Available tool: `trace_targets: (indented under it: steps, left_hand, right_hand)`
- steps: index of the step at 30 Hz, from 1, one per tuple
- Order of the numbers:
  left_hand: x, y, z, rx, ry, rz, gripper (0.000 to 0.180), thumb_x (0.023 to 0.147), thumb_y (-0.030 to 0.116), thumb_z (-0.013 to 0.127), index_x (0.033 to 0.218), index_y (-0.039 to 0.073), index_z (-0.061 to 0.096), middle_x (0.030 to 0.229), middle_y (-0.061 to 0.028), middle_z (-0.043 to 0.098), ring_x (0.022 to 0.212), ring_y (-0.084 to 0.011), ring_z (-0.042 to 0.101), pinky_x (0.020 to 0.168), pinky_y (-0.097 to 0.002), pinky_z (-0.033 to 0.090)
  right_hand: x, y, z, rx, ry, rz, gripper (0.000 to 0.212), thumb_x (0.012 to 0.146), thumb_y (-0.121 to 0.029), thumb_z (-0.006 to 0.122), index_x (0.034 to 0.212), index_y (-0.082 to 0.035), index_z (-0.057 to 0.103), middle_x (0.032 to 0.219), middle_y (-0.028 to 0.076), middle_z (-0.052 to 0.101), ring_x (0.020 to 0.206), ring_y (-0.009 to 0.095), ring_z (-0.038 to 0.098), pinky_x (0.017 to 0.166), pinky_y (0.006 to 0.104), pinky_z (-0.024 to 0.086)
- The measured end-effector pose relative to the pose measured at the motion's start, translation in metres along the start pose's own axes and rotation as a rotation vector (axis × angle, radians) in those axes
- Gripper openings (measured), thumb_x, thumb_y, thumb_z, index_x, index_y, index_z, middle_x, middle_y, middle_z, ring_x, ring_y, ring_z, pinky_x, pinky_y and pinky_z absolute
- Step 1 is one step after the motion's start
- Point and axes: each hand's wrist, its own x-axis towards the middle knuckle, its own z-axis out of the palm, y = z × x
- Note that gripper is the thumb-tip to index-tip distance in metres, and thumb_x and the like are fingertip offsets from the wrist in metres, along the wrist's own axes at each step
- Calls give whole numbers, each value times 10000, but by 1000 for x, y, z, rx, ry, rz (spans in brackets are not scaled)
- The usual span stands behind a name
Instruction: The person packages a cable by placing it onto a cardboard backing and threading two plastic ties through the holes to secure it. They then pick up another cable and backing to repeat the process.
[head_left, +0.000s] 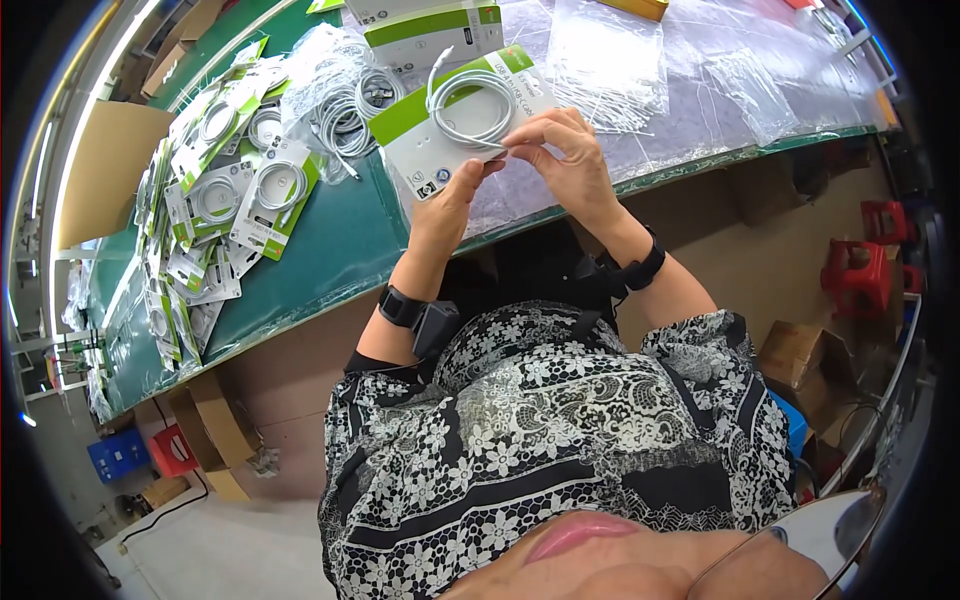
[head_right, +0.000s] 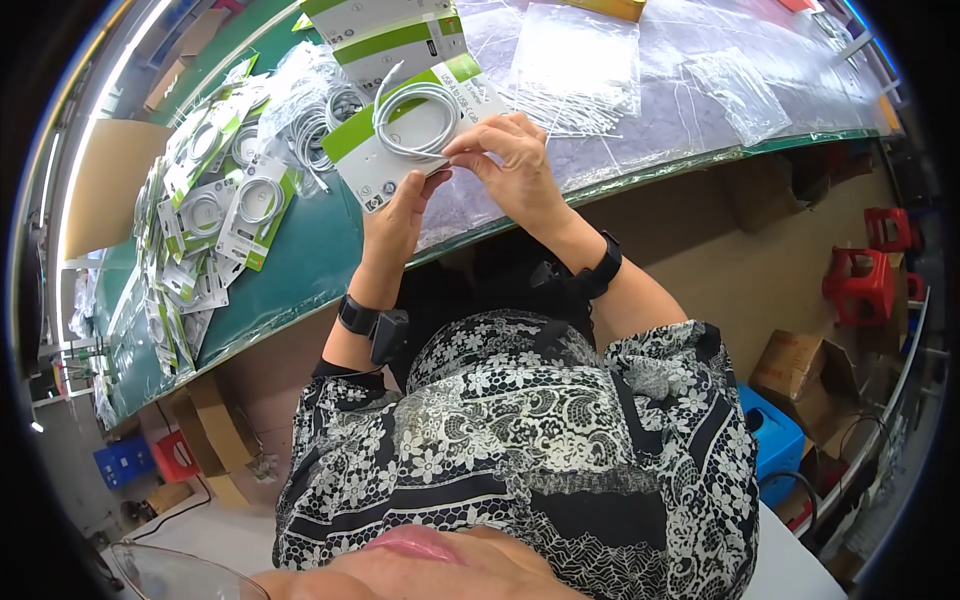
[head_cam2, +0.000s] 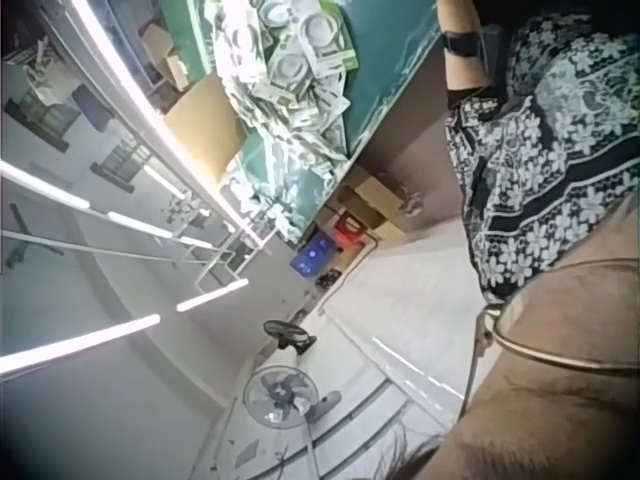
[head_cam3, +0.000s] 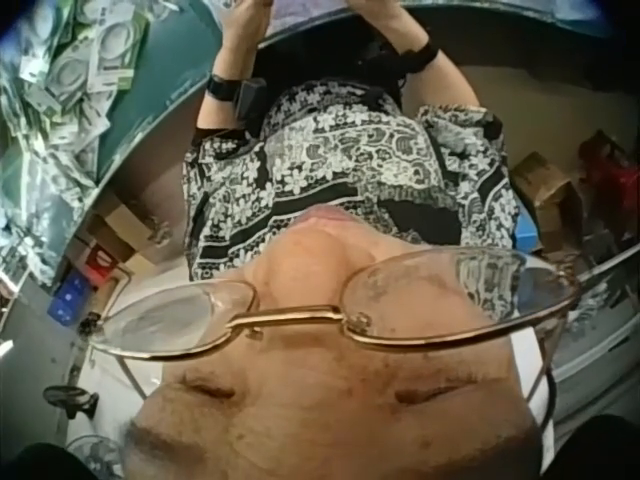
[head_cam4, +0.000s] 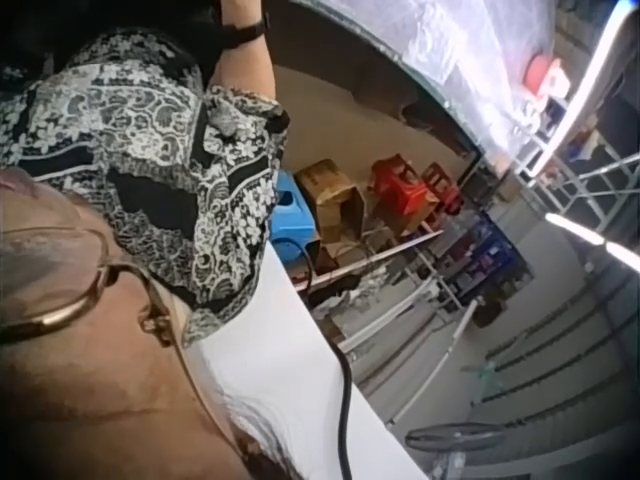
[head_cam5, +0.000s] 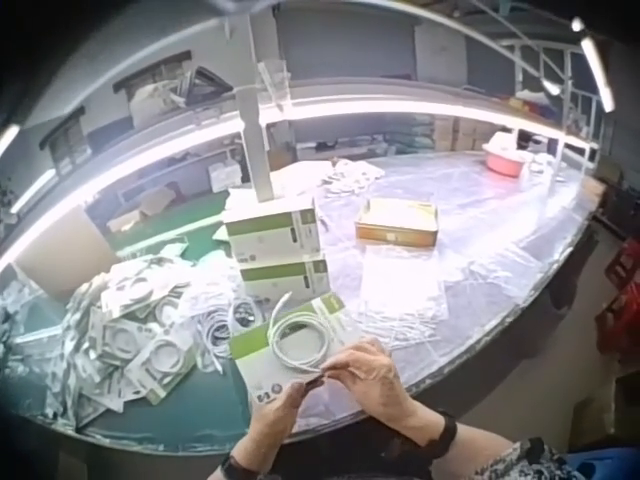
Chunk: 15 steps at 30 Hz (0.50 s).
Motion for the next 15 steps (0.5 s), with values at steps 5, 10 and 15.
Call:
trace_targets:
  steps: [5,10,15]
  left_hand:
    - [0,0,-1,10,27,-4,291,932,96,521,1189,-35,483,1083,-127,599,937,-238,620,843,-373,525]
    - [-3,-4,2,-23,24,-33,287,932,78,509,1196,-30,477,1088,-129,595,938,-233,617,834,-375,529]
    - [-9,-2,5,-35,9,-39,273,935,64,491,1195,-18,478,1101,-117,587,944,-223,612,814,-366,540]
  right_hand:
    - [0,-15,-2,-144,54,-36,205,667,-24,719,824,-153,700,891,-41,583,854,154,499,823,305,354]
    - [-1,-18,-4,-315,4,-190,210,679,9,681,819,-148,690,853,-37,559,875,156,498,867,325,315]
    - [-3,-21,-7,-321,-62,-239,219,701,26,653,838,-143,682,847,-35,551,901,169,484,868,318,309]
